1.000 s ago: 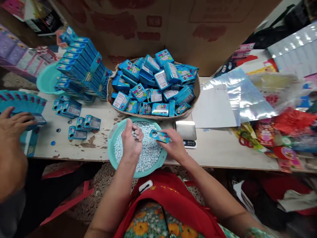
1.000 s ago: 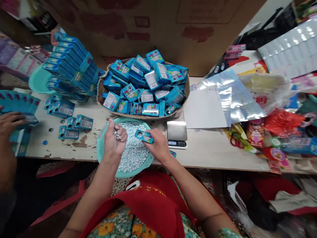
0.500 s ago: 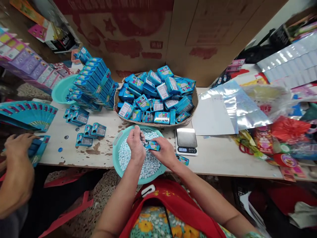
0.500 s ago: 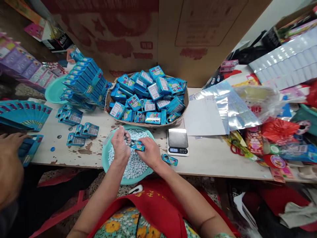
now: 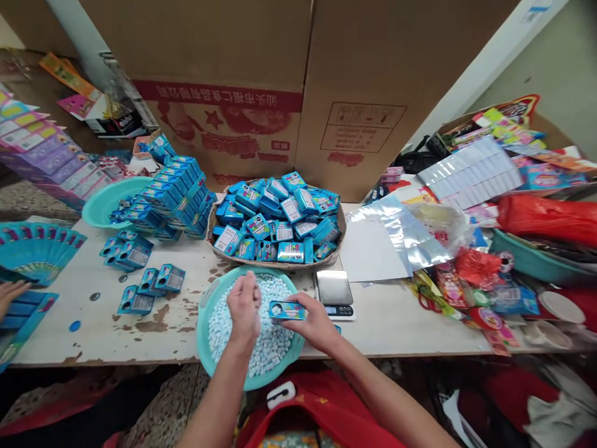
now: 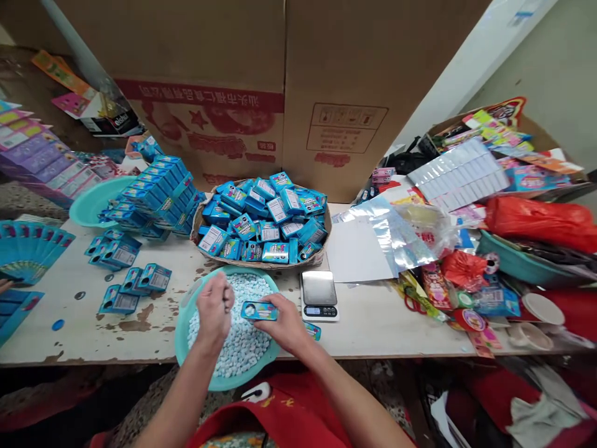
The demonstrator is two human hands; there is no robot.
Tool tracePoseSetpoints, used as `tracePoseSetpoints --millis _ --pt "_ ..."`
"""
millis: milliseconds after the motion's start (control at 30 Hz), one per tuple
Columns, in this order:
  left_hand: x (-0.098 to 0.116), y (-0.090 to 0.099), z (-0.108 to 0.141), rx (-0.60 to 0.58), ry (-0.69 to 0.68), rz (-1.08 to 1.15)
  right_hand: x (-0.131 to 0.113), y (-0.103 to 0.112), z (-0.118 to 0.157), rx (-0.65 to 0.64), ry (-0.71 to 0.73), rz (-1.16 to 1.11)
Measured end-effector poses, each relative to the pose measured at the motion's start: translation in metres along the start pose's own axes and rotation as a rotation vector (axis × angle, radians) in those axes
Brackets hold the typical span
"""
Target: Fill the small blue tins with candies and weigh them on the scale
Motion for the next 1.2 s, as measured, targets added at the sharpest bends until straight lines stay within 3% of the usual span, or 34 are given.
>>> tracePoseSetpoints --millis 67,133,233,267,333,400,467,533,600,667,733,800,867,933,1000,1067,1100,1200 --pt "-0.011 0.026 -0.008 0.031 -0.041 -0.152 0.019 0.033 0.014 0.076 -0.073 -0.076" --pt "-0.031 0.044 -0.016 -0.016 -0.061 -0.489 0.048 0.070 0.022 0.168 -0.141 -0.091" --pt "-0.047 0.042 -0.026 -0.030 -0.178 -0.885 0.100 0.118 0.019 0.311 -0.164 -0.050" --pt "-0.045 0.028 -0.028 -0.016 -0.246 -0.936 0.117 0.129 0.015 0.350 -0.154 -0.034" --pt "-0.038 -0.023 -0.034 -0.030 -0.366 -0.976 0.147 0.144 0.005 0.402 -0.132 -0.013" --pt "-0.041 -0.099 -0.044 -0.159 -0.419 -1.046 0.171 0.148 -0.006 0.405 -0.114 -0.022" --pt "-0.061 -0.177 -0.053 -0.364 -0.395 -1.206 0.186 0.146 -0.015 0.374 -0.096 -0.041" --pt "-0.085 -0.234 -0.061 -0.496 -0.361 -1.335 0.193 0.151 -0.016 0.381 -0.067 -0.019" --pt "-0.105 -0.262 -0.066 -0.525 -0.312 -1.384 0.194 0.167 -0.007 0.433 -0.036 0.032" --pt "-0.111 -0.268 -0.068 -0.492 -0.284 -1.402 0.189 0.189 0.008 0.488 -0.021 0.068" --pt "-0.096 -0.262 -0.062 -0.433 -0.340 -1.369 0.173 0.213 0.025 0.528 -0.010 0.081" --pt "-0.060 -0.257 -0.044 -0.410 -0.477 -1.213 0.141 0.234 0.037 0.587 0.043 0.108" --pt "-0.020 -0.254 -0.014 -0.503 -0.557 -0.945 0.095 0.243 0.039 0.627 0.143 0.156" --pt "0.004 -0.249 0.019 -0.684 -0.447 -0.672 0.052 0.230 0.027 0.562 0.218 0.182" --pt "0.012 -0.230 0.044 -0.767 -0.242 -0.455 0.025 0.195 0.009 0.356 0.224 0.095" --pt "0.011 -0.183 0.047 -0.657 -0.106 -0.298 0.019 0.151 0.002 0.174 0.130 -0.062" --pt "0.008 -0.149 0.041 -0.538 -0.088 -0.252 0.022 0.130 0.004 0.130 0.061 -0.139" --pt "-0.010 -0.019 0.012 -0.146 -0.150 -0.314 0.043 0.069 0.032 0.102 -0.137 -0.367"
Point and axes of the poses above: each hand's wrist, its own z-axis away from the middle knuckle, its own y-axis out of the back of the hand, x = y × z, the point moved 9 cm from there along -z, towards the middle knuckle, and after that the axes turned 3 degrees about -z, right-handed, at the moved point
